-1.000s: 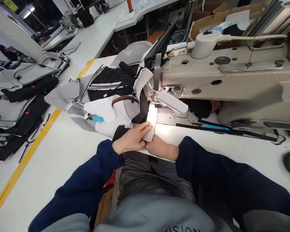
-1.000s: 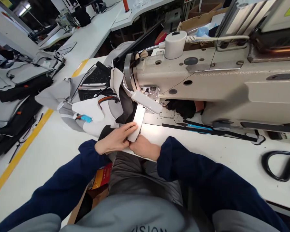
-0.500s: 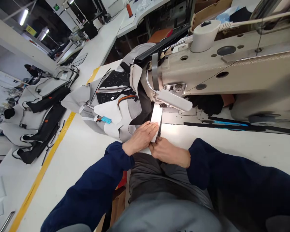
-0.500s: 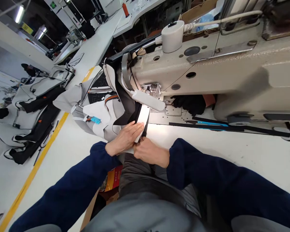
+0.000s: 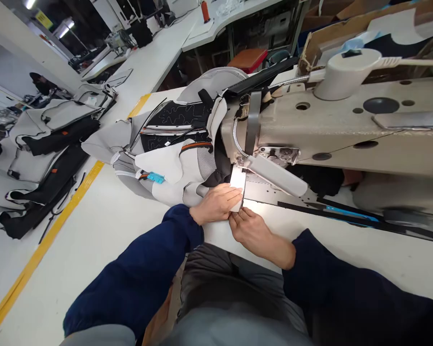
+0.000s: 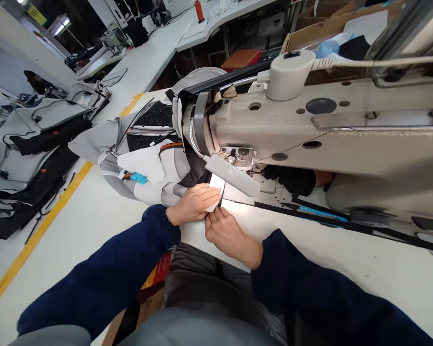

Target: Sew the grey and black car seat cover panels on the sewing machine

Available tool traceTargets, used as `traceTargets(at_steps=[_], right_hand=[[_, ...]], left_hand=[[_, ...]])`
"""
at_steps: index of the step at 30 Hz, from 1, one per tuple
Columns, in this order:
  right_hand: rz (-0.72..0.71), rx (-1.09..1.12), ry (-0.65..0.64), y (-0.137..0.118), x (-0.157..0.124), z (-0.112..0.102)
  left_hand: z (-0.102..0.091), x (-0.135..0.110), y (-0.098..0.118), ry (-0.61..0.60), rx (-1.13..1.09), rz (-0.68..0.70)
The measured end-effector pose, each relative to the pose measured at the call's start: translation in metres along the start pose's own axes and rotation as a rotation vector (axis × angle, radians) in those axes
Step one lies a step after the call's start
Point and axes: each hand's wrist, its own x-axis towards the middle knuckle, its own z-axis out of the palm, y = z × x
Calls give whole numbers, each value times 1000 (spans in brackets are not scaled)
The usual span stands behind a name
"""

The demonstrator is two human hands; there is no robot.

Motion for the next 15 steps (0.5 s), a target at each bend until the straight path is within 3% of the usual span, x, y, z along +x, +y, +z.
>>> traceTargets(at_steps=[6, 9, 15], right_hand=[[28, 36, -4, 17, 0, 18], [57, 71, 58, 25, -1, 21], [219, 526, 90, 32, -7, 5]], left_hand=[[6, 16, -16, 76, -2, -44], [9, 16, -23, 131, -43, -44], [2, 5, -16, 168, -118, -37]])
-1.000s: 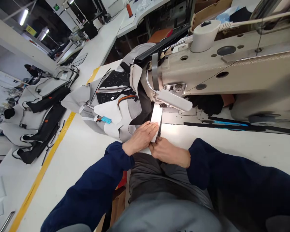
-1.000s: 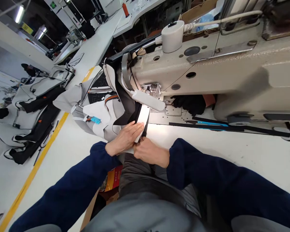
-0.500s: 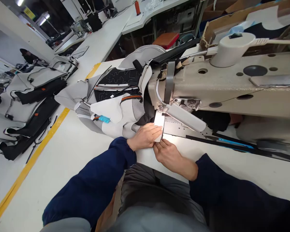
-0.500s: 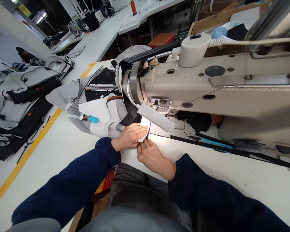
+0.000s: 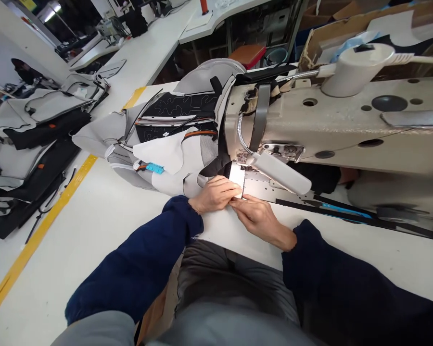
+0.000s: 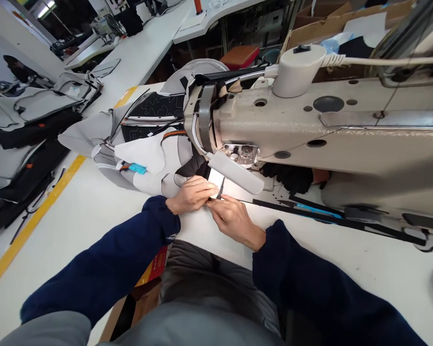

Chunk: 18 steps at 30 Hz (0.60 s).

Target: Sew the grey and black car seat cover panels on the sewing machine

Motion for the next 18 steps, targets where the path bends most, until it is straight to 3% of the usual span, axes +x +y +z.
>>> traceTargets(at_steps=[7, 18], right_hand=[[-107, -236, -64, -14, -2, -2], [-103, -404, -111, 11, 4, 9]], left_hand=[[5, -9, 11, -25, 49, 21], [16, 10, -16, -83, 49, 8]])
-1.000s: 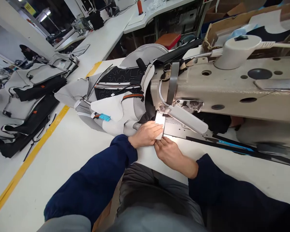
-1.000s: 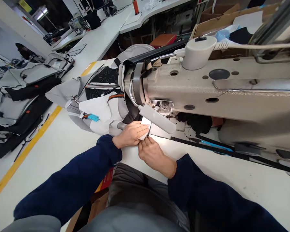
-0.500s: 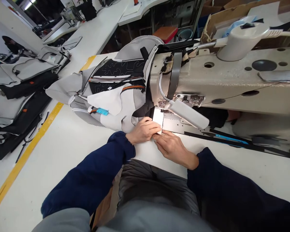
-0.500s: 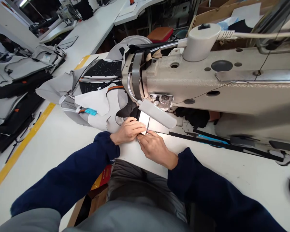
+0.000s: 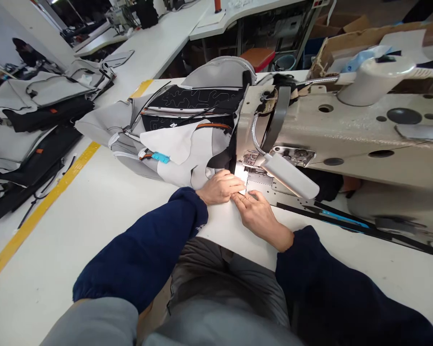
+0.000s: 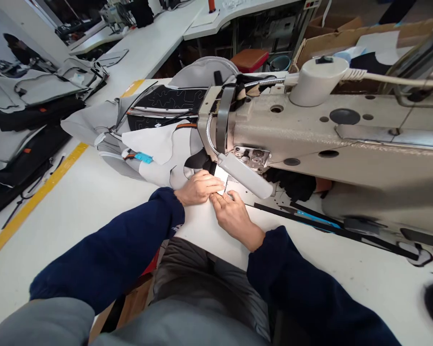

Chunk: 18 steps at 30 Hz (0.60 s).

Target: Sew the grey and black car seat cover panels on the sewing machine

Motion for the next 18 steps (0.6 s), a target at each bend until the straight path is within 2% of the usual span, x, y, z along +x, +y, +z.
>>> traceTargets(at_steps=[9, 18], right_hand=[[125, 34, -20, 9, 2, 5], [58, 10, 143, 9, -5, -3]], left_hand=[[0, 18, -16, 2, 4, -7], [-9, 18, -5, -20, 146, -14]])
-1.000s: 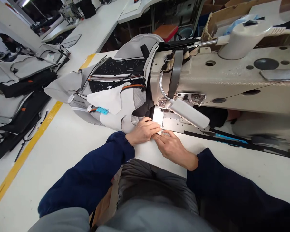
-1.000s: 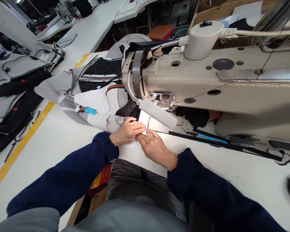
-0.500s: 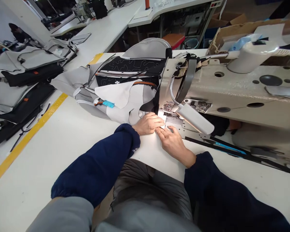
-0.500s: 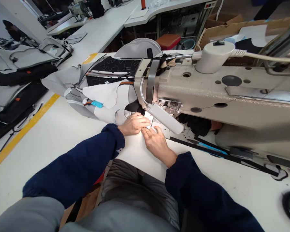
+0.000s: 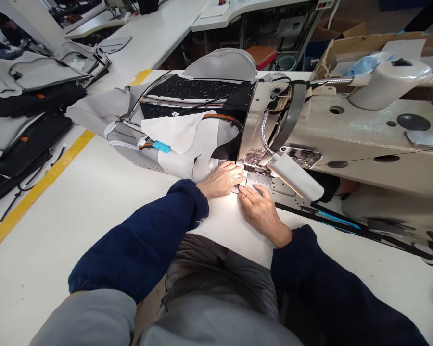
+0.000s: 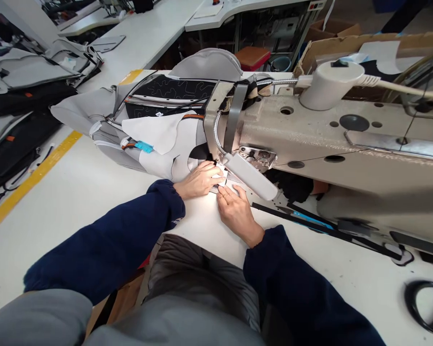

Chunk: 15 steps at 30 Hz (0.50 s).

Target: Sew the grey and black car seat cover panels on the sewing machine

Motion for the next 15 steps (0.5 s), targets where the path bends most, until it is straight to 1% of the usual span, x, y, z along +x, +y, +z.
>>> traceTargets(at_steps=[2, 5, 8, 10, 12, 15], right_hand=[[21, 69, 39, 0, -1, -5], [98, 169, 104, 3, 0, -14], [148, 169, 123, 6, 4, -18], [135, 131, 73, 8, 7, -15], [93, 97, 7, 9, 9, -11], [30, 65, -69, 9, 8, -6]], left_hand=[[0, 0, 1, 4, 14, 13], [-2, 0, 1, 1, 32, 19], [-3, 0, 1, 10, 27, 19], [-3, 0, 2, 25, 11, 8], [-2, -2, 2, 49, -5, 2], [3, -8, 3, 116, -12, 10]])
